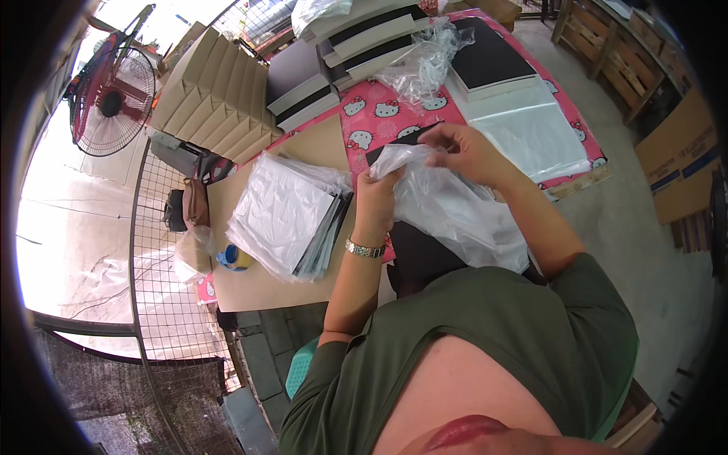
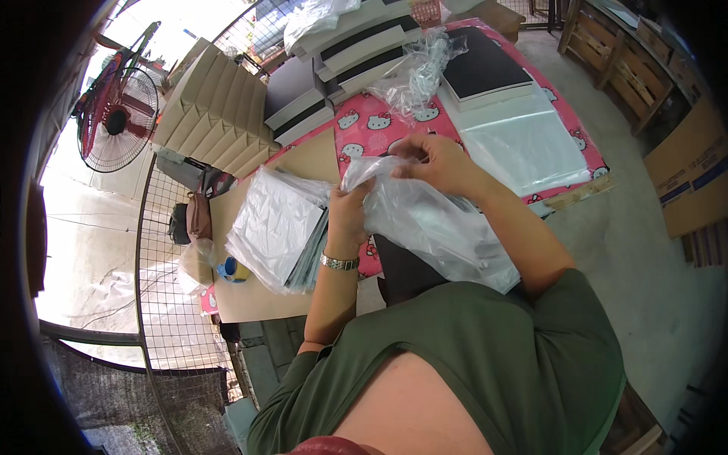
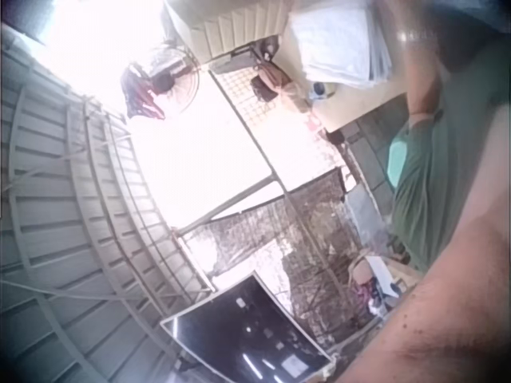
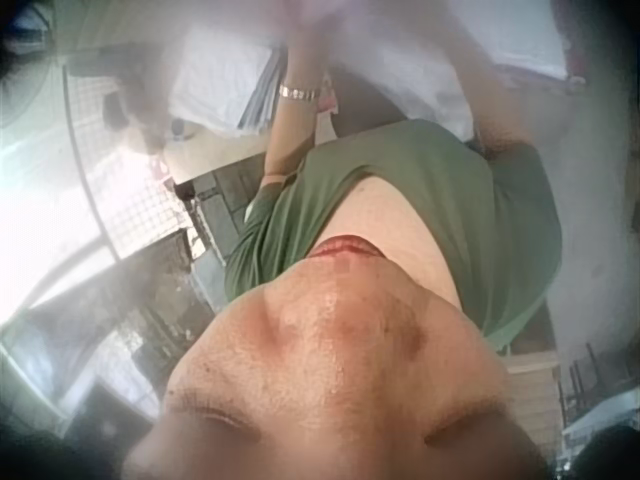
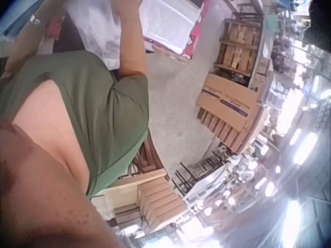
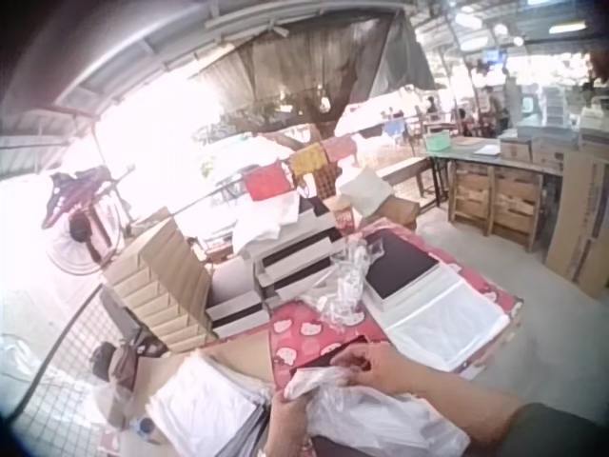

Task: The person puts black boards into plastic bags by hand and stacks them on a table.

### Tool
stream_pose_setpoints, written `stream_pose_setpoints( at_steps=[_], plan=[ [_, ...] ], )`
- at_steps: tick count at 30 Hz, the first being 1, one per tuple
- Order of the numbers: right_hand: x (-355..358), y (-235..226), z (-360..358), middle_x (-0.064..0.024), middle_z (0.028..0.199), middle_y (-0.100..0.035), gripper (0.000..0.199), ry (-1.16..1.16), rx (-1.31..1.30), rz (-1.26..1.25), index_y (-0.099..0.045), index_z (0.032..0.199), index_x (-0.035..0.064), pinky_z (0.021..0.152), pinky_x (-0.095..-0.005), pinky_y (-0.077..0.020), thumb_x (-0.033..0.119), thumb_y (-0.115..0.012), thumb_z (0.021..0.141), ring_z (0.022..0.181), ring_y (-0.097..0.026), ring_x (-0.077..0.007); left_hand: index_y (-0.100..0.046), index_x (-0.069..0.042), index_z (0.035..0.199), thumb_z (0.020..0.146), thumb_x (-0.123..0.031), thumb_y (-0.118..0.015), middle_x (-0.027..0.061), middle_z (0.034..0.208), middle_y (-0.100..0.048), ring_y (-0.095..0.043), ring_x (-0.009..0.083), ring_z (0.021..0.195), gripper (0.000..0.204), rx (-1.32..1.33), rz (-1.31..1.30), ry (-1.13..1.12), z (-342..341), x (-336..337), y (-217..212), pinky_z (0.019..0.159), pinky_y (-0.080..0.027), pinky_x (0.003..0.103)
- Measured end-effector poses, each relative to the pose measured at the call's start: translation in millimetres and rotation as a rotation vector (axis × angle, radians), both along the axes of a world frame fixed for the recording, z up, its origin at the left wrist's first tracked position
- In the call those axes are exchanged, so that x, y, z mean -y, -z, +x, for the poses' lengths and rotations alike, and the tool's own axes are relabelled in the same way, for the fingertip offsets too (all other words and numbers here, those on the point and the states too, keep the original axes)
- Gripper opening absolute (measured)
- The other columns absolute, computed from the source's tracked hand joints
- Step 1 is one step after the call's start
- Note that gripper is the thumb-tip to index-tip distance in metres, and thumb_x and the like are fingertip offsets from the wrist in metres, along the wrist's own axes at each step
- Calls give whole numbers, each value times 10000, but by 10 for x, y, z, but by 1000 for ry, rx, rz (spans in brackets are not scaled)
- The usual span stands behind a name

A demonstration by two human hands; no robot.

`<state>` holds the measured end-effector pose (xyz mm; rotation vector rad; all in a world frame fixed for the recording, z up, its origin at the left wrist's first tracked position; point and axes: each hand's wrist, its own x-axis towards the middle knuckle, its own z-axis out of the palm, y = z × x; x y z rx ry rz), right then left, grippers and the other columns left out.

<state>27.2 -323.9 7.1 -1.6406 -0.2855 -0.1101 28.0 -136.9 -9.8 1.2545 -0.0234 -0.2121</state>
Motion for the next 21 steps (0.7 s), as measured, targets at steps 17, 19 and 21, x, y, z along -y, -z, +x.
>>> stream_pose_setpoints(
  at_steps=[17,19,21],
  plan=[
    [-325,-76,156,-54,611,-538,170,317,412,-335,-592,776,10,513,-282,-377,169,-618,830,540,-477,-124,-563,-48,879,813,-43,-594,18,836,-591,-567,126,750,73,271,-209,-315,45,39,31,699,-460,275],
    [-335,-82,260,19,617,-503,193,320,589,-206,-596,756,30,510,-258,-362,200,-614,845,567,-432,-70,-565,-50,887,830,-87,-605,15,842,-587,-564,122,751,78,267,-176,-344,-1,92,25,693,-452,268],
    [-411,-130,277,36,604,-479,191,284,341,-66,-592,755,42,495,-246,-349,208,-616,845,549,-416,-60,-523,-38,961,843,-91,-601,0,807,-541,-517,98,715,151,234,-203,-344,-40,125,-4,669,-426,252]
  ],
)
